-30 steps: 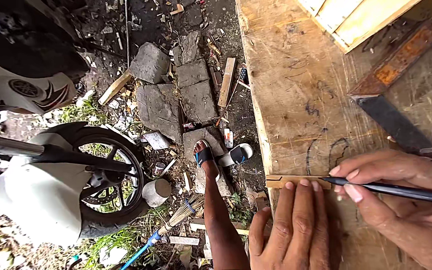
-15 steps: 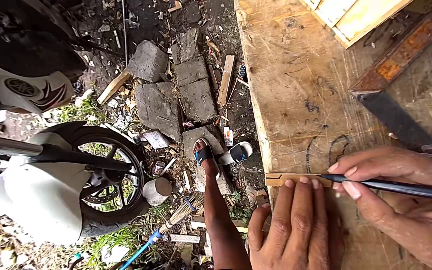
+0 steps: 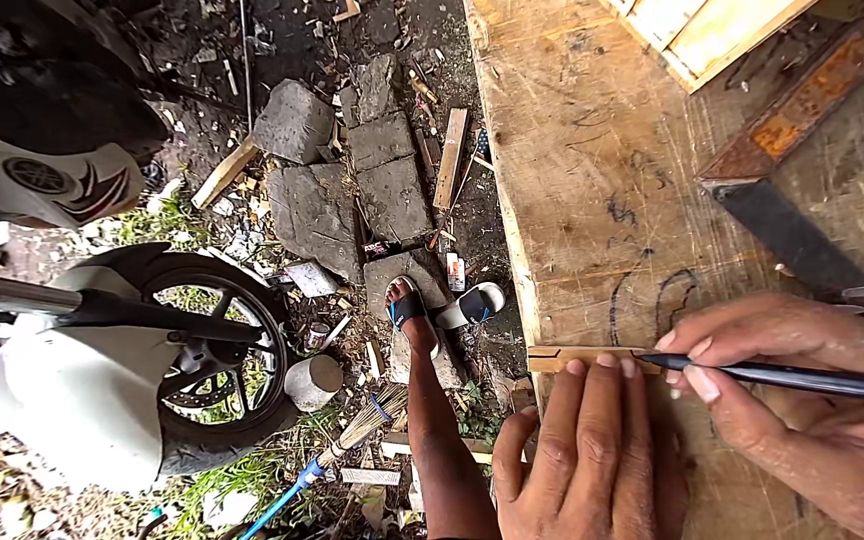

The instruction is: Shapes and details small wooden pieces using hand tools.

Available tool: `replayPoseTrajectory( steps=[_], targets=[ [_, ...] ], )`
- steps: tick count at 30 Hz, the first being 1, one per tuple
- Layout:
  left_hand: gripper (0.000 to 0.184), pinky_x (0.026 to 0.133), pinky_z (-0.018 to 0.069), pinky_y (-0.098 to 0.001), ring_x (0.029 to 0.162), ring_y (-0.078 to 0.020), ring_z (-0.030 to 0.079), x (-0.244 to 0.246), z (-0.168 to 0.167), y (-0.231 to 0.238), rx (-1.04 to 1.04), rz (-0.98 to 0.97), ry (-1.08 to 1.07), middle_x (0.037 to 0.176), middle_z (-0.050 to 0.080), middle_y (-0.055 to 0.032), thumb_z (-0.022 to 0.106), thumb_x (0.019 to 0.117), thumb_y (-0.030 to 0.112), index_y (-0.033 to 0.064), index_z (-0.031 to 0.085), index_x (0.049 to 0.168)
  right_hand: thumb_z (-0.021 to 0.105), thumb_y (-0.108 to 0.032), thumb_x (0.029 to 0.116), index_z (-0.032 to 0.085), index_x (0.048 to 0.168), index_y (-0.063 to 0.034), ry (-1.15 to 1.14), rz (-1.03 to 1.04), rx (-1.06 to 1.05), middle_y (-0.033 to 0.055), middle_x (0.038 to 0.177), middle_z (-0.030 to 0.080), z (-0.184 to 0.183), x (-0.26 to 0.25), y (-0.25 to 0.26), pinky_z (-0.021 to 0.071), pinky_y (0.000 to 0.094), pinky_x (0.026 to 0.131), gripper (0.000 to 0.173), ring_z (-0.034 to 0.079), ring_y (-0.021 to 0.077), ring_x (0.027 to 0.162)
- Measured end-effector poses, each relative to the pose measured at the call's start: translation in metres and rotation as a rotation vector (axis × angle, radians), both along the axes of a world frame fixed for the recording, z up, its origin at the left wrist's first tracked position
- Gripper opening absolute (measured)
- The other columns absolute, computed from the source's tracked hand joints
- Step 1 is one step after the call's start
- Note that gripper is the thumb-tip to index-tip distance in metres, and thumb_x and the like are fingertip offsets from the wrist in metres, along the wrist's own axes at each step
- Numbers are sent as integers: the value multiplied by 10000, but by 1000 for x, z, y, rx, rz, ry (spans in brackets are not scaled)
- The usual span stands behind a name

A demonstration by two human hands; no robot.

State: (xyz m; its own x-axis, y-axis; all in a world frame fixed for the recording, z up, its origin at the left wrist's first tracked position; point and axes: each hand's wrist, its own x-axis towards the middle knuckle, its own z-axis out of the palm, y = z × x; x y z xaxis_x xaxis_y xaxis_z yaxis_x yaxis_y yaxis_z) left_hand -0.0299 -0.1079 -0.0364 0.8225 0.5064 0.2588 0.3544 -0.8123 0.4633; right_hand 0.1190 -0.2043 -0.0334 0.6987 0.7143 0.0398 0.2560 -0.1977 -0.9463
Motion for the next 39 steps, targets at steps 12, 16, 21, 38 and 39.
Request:
replayPoseTrajectory(
  steps=[12,16,21,38,39],
  targets=[
    [333,986,319,-359,1163,-187,564,2,-4,-2,-63,18,-31,1197,712,-63,634,944,363,120,743,1143,615,-19,943,710,998,-165,161,-610,112,-61,1018,736,21,-50,25,625,206,698,183,717,66,812],
    [271,963,336,-337,1139,-182,569,2,-2,-1,-118,25,-54,1174,718,-76,618,975,292,88,738,1106,637,-65,958,699,1035,-151,1,-578,68,-71,1090,705,14,-80,18,623,194,788,131,712,50,944],
    [244,948,344,-318,1138,-160,577,0,-3,0,-151,36,-91,1154,733,-72,591,1007,255,81,753,1066,666,-80,944,665,1015,-106,-114,-521,-40,-43,1096,707,12,-88,20,605,179,853,76,695,28,1022],
    [232,965,351,-311,1140,-158,576,0,-6,0,-146,43,-104,1133,732,-54,584,1010,242,87,750,1057,664,-69,932,665,985,-76,-162,-527,-56,-16,1066,719,8,-88,22,601,188,877,53,697,43,1043],
    [229,962,353,-311,1139,-157,578,-1,-6,0,-141,42,-104,1133,733,-52,585,1009,245,90,748,1055,664,-70,932,667,986,-79,-160,-534,-55,-21,1067,718,8,-88,22,601,186,876,55,696,40,1044]
  ],
)
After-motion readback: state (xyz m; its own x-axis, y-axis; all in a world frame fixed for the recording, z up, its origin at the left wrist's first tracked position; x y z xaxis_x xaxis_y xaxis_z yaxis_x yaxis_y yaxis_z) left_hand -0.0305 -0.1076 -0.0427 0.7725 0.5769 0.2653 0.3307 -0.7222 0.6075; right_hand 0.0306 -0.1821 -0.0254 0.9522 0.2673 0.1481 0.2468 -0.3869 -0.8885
